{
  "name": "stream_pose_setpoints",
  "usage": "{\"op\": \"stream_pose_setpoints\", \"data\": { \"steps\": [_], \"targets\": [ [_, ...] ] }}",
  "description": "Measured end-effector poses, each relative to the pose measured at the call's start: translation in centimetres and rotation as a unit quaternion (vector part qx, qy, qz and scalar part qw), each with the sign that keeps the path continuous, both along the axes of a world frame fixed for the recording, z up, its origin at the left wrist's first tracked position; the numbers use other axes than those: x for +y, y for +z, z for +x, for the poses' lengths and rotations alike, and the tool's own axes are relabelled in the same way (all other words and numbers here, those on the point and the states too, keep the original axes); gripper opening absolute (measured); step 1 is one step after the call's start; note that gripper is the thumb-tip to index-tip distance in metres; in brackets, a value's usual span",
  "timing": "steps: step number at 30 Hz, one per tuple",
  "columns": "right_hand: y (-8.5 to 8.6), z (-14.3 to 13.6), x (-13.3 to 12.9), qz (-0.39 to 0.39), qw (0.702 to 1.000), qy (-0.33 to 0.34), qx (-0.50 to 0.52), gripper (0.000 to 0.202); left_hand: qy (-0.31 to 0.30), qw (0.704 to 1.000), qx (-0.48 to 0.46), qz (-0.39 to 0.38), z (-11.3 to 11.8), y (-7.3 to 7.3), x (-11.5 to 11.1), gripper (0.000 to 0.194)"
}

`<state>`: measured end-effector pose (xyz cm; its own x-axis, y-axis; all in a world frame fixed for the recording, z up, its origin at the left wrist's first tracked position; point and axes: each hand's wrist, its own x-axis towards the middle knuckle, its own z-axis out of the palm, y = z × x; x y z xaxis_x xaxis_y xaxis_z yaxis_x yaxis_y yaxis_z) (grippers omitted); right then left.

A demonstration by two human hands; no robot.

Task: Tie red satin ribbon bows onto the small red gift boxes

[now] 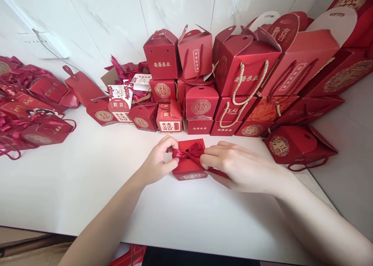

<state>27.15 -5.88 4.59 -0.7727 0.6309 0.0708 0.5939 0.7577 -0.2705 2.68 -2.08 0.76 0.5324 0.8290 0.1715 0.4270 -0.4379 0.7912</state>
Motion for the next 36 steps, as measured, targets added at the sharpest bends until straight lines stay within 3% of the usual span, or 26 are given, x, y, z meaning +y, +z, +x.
{"op": "stream_pose_setpoints", "data": {
  "steps": [3, 7, 10, 14, 17, 19, 24, 31, 36],
  "targets": [
    [0.2, 0.0, 0.1, -0.007, 1.0, -0.012, 0.014, 0.013, 0.037, 0.998, 0.027, 0.031, 0.2, -0.1, -0.1, 0.015],
    [0.4, 0.2, 0.2, -0.007, 0.999, -0.044, 0.026, 0.014, 0.034, 0.996, 0.03, 0.082, 0.0, -0.1, -0.2, 0.018],
    [0.5, 0.8, 0.3, -0.033, 0.996, -0.059, 0.055, 0.006, -0.001, 0.987, 0.004, 0.161, -0.5, 0.0, -0.2, 0.038],
    [0.4, 1.6, 0.5, -0.064, 0.989, -0.095, 0.088, 0.012, -0.072, 0.954, 0.005, 0.29, -1.3, 0.1, 0.1, 0.038],
    [0.4, 1.9, 0.9, -0.094, 0.975, -0.172, 0.109, 0.005, -0.081, 0.939, 0.04, 0.333, -1.8, 0.2, 0.4, 0.04],
    [0.2, 2.0, 1.3, -0.14, 0.962, -0.201, 0.12, 0.013, -0.081, 0.93, 0.083, 0.349, -2.1, 0.1, 0.6, 0.044],
    [-0.8, 1.9, 2.3, -0.255, 0.941, -0.161, 0.154, 0.02, -0.07, 0.912, 0.137, 0.381, -2.3, -0.1, 0.8, 0.042],
    [-2.0, 1.6, 2.8, -0.294, 0.926, -0.114, 0.206, 0.008, -0.072, 0.913, 0.096, 0.39, -2.6, 0.0, 0.3, 0.037],
    [-1.7, 1.4, 2.8, -0.297, 0.923, -0.102, 0.222, 0.005, -0.076, 0.894, 0.155, 0.414, -2.4, 0.3, 0.3, 0.04]
  ]
}}
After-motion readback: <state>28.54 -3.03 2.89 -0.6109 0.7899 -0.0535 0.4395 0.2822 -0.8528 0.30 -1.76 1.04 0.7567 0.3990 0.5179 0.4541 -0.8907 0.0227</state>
